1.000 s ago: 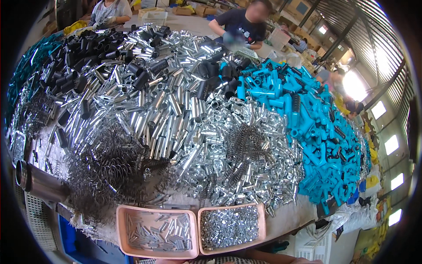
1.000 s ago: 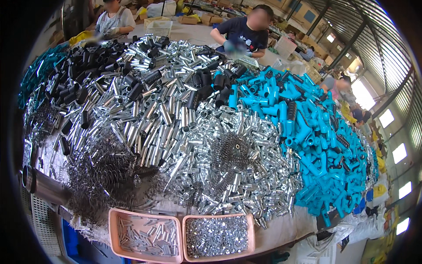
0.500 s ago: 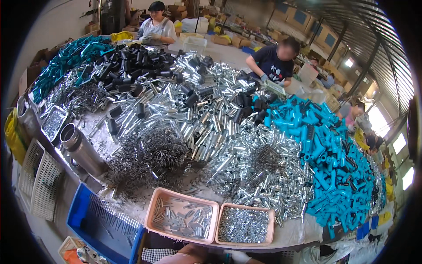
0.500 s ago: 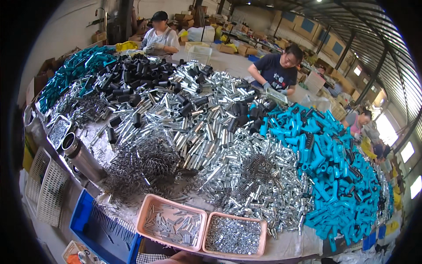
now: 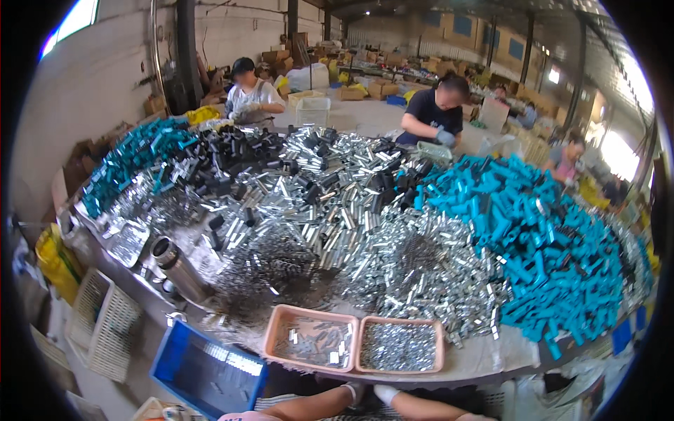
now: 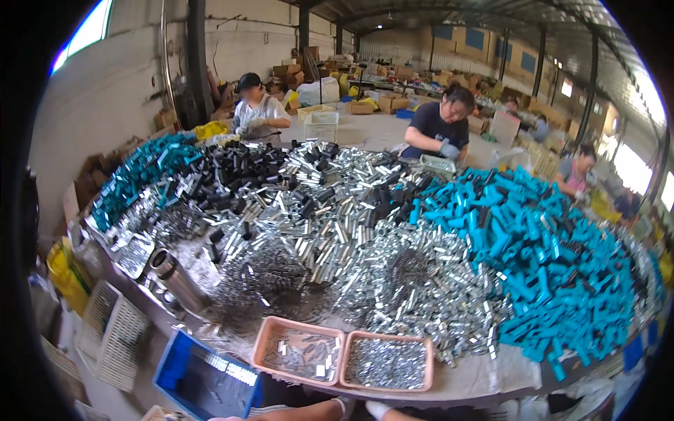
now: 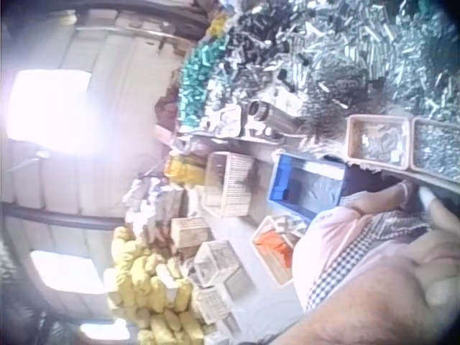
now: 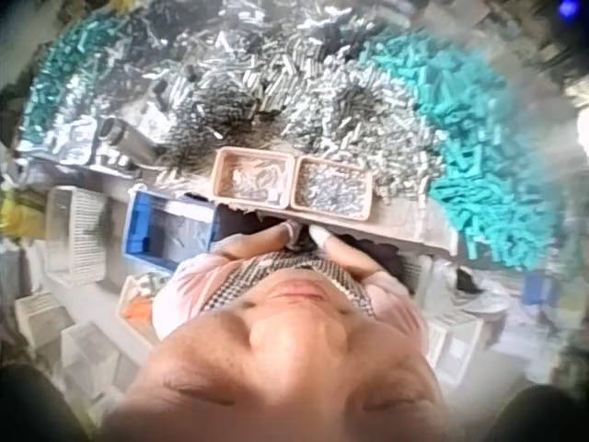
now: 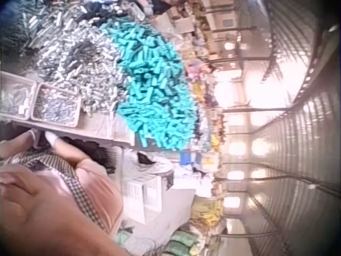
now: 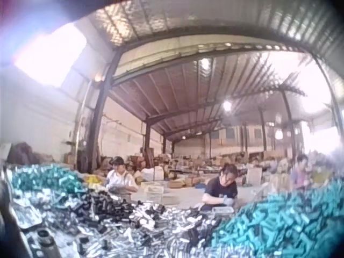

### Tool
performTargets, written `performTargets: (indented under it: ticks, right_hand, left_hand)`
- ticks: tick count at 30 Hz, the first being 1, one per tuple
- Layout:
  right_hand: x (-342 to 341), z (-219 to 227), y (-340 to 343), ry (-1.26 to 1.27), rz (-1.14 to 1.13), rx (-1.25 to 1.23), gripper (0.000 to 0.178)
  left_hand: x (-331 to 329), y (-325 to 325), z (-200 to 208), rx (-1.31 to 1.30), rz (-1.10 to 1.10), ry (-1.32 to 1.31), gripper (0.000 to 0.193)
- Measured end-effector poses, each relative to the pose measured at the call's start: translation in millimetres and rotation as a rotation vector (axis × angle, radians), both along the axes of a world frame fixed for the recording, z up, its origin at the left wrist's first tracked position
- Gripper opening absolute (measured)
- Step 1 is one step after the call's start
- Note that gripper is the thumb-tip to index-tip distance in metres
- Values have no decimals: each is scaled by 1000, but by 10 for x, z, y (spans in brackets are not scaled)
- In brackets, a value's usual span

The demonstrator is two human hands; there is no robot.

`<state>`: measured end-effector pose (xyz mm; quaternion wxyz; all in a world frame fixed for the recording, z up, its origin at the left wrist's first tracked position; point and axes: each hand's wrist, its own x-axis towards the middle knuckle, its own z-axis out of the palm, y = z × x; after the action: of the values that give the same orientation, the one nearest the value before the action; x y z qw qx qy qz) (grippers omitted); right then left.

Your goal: The person assembles tool components by inserting metal pins, springs, and cylinders into plastic handles by hand.

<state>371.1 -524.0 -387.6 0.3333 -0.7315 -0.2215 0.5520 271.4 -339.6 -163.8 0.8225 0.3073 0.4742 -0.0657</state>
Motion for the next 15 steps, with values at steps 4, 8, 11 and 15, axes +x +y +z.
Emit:
performTargets:
  ticks: [4, 8, 11, 15]
  right_hand:
    - [90, 296, 492, 116, 31, 24, 38]
    - [100, 147, 326, 104, -54, -4, 38]
    - [237, 254, 333, 37, -79, -45, 38]
    - [289, 117, 267, -6, -92, -137, 38]
  left_hand:
    - [-206, 1, -844, 613, -540, -194, 42]
    - [5, -63, -662, 1112, -999, 87, 46]
    - [-56, 8, -846, 1210, -999, 100, 49]
    - [-63, -16, -690, 1137, -1080, 148, 49]
